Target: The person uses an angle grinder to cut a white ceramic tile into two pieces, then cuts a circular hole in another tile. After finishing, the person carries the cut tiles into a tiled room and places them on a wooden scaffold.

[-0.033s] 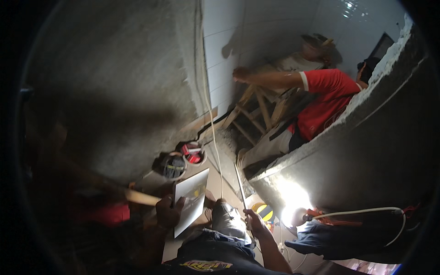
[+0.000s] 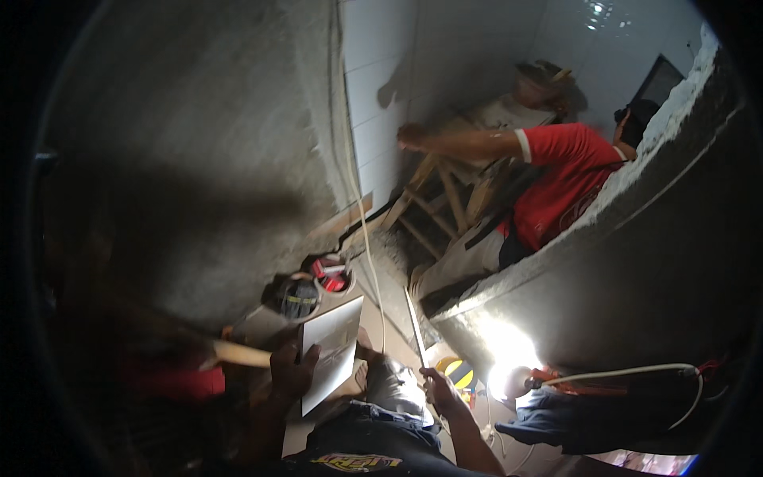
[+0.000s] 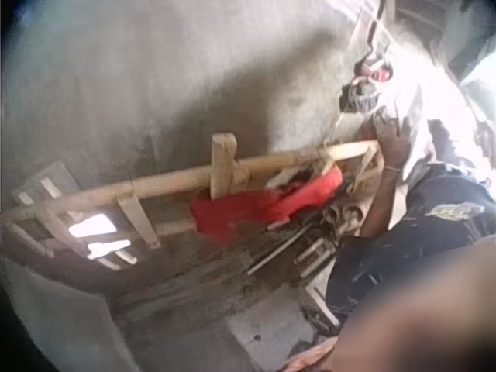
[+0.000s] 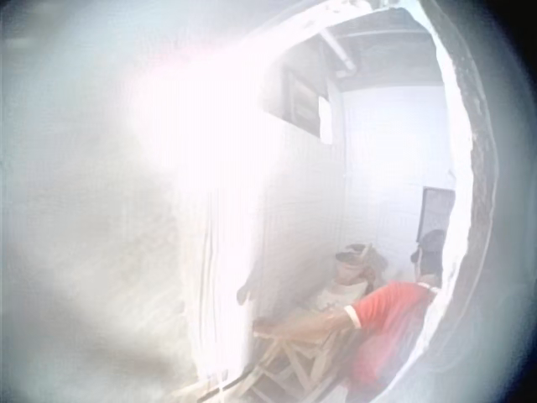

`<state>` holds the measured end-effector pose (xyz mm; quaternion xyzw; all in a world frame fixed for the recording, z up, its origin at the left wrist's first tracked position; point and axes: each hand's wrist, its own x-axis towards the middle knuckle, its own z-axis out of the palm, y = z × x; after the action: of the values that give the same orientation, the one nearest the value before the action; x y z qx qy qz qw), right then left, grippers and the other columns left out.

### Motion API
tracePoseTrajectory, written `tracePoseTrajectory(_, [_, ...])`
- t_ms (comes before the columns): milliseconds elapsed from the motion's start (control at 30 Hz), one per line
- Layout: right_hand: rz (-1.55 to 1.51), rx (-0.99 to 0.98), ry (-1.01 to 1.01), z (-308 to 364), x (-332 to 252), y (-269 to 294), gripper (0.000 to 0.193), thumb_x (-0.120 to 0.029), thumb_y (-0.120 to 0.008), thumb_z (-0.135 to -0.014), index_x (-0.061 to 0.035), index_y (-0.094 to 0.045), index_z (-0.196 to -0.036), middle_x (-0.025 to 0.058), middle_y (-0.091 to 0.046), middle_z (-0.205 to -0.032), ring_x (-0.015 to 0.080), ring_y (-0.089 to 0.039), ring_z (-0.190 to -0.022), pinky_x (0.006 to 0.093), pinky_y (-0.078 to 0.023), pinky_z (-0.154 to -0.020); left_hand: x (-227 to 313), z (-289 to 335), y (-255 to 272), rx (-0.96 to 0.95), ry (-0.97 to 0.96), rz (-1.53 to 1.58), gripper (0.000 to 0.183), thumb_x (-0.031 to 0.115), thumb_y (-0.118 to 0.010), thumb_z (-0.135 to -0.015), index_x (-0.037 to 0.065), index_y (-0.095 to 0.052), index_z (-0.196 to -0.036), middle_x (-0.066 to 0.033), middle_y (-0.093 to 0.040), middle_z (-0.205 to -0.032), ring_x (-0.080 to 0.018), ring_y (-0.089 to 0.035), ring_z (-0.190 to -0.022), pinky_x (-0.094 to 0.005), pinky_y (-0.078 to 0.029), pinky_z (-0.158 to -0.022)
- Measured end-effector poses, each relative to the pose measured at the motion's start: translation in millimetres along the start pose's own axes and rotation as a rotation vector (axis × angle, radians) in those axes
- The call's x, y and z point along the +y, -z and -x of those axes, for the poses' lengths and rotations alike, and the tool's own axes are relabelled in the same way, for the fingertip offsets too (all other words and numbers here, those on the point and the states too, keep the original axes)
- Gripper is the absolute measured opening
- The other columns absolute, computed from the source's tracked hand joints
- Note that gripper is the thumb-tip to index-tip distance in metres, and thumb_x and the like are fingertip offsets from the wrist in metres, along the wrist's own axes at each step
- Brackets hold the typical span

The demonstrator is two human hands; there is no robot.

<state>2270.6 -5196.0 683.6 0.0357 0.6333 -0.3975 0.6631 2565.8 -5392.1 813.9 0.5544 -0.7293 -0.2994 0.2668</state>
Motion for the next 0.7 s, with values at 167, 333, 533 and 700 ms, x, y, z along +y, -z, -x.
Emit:
tracePoseTrajectory(167, [0.024,0.051,0.154,-28.8,-52.3,-30.8,0.033,-0.021,-0.054,-0.098,-0.0047,-0.069,-0.123,-0.0022,-0.048,-0.066,0.0099,-0.046,-0.055,0.0290,-0.036,-0.049,-0.3,-95.0,-18.6,-0.147,0.140,-0.017,0.031,0.029,-0.075,-0.091,-0.001,-0.074,-0.096,-0.0174,-0.069,-0.077,-0.0289,-0.069,-0.072,-0.0423,-0.050,-0.068])
tracePoseTrajectory(333, [0.281,0.015,0.227,-62.9,-135.8,-46.8,0.051,-0.051,-0.061,-0.092,-0.0045,-0.053,-0.073,-0.0017,-0.041,-0.067,0.0128,-0.038,-0.066,0.0347,-0.035,-0.061,-32.9,-193.3,-46.4,0.014,-0.204,0.029,0.027,0.024,-0.075,-0.093,-0.001,-0.072,-0.102,-0.0183,-0.072,-0.089,-0.0246,-0.069,-0.083,-0.0397,-0.053,-0.076])
tracePoseTrajectory(533, [0.410,-0.049,0.306,-108.9,-179.5,-44.3,0.065,-0.058,-0.069,-0.086,0.0004,-0.064,-0.113,0.0078,-0.058,-0.107,0.0181,-0.051,-0.102,0.0322,-0.043,-0.091,-94.0,-270.5,-61.7,0.005,-0.164,-0.047,0.031,0.023,-0.077,-0.094,0.001,-0.059,-0.081,-0.0091,-0.057,-0.071,-0.0146,-0.047,-0.065,-0.0372,-0.044,-0.062])
tracePoseTrajectory(700, [0.424,-0.168,0.337,-137.1,-194.5,-33.4,0.044,-0.037,-0.069,-0.092,-0.0046,-0.063,-0.122,0.0095,-0.059,-0.119,0.0218,-0.053,-0.116,0.0350,-0.041,-0.105,-117.4,-329.5,-97.6,0.114,-0.094,0.306,0.035,0.021,-0.080,-0.091,0.001,-0.058,-0.074,-0.0121,-0.055,-0.071,-0.0183,-0.052,-0.065,-0.0384,-0.044,-0.059])
